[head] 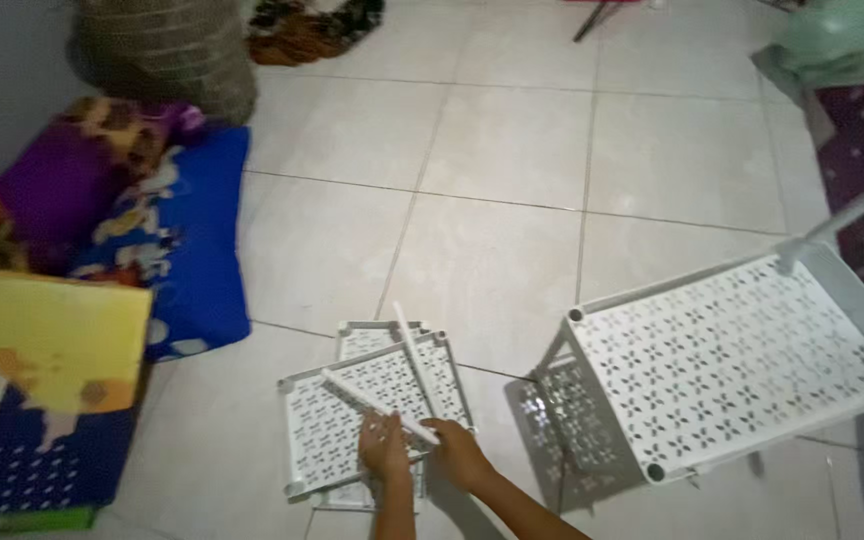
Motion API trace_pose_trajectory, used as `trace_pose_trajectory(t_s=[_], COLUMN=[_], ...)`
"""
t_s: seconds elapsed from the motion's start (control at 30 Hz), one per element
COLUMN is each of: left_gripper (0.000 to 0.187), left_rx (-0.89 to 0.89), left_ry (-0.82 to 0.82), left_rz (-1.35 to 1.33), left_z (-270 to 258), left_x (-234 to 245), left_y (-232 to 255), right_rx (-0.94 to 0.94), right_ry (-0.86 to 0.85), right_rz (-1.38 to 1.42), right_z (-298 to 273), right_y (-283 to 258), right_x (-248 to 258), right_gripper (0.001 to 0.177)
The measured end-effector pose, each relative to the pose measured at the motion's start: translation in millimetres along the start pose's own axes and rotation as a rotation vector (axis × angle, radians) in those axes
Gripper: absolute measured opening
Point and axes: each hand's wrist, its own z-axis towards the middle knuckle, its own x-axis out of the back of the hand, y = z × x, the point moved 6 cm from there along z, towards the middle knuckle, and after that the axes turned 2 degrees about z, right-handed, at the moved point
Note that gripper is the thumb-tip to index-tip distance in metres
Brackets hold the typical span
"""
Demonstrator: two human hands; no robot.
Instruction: The person disassembles a white plastic shelving unit by removing the vertical poles from the perforated shelves. They then reassemble the unit by inserting the poles back into the shelf corners and securing them with small plastic fasteners.
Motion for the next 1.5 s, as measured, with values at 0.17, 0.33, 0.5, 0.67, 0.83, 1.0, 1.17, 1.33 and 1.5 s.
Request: trace_pose_trajectory(t_s=[0.17,0.33,0.5,0.67,0.83,1.0,1.17,1.33,1.5], left_gripper=[0.056,0.062,0.066,0.061,0.060,0.065,0.068,0.069,0.070], left_rx=[-0.218,-0.480,-0.773,-0.976,-1.201,-1.356,-1.394,-1.369,-1.397], left_ry=[-0.010,-0.204,-0.223,-0.202,-0.284,-0.395,-0.532,-0.662,-0.668], left_rz=[0.425,0.988,0.977,0.997,0.997,0.941,0.872,0.860,0.912], left_z=[-4.1,-42.7,-98.8,-176.3,-258.9,-348.9,-442.2,-522.1,-575.4], left_x=[-27.4,-105.7,-155.3,-195.4,-241.8,-296.3,-342.2,-376.6,-404.7], left_y=[13.3,111.2,245.3,331.1,354.9,336.7,309.6,293.5,301.9], right_rx=[-0.180,0.064,0.190,0.199,0.131,-0.070,-0.170,-0.101,0.224], right_ry=[-0.183,0.137,0.307,0.443,0.601,0.692,0.788,0.878,0.997], right_rz=[-0.185,-0.426,-0.541,-0.691,-0.759,-0.881,-0.944,-0.908,-0.994], right_z=[-5.5,8.1,22.7,6.7,-33.5,-101.4,-173.2,-233.8,-270.7], right_y=[-25.2,-112.1,-184.9,-242.4,-252.4,-224.7,-201.0,-197.1,-234.5], right_x=[17.9,75.0,141.0,220.4,326.5,424.6,503.3,556.2,573.7], right_gripper=[0.065,0.069,0.073,0.086,0.094,0.097,0.098,0.092,0.081])
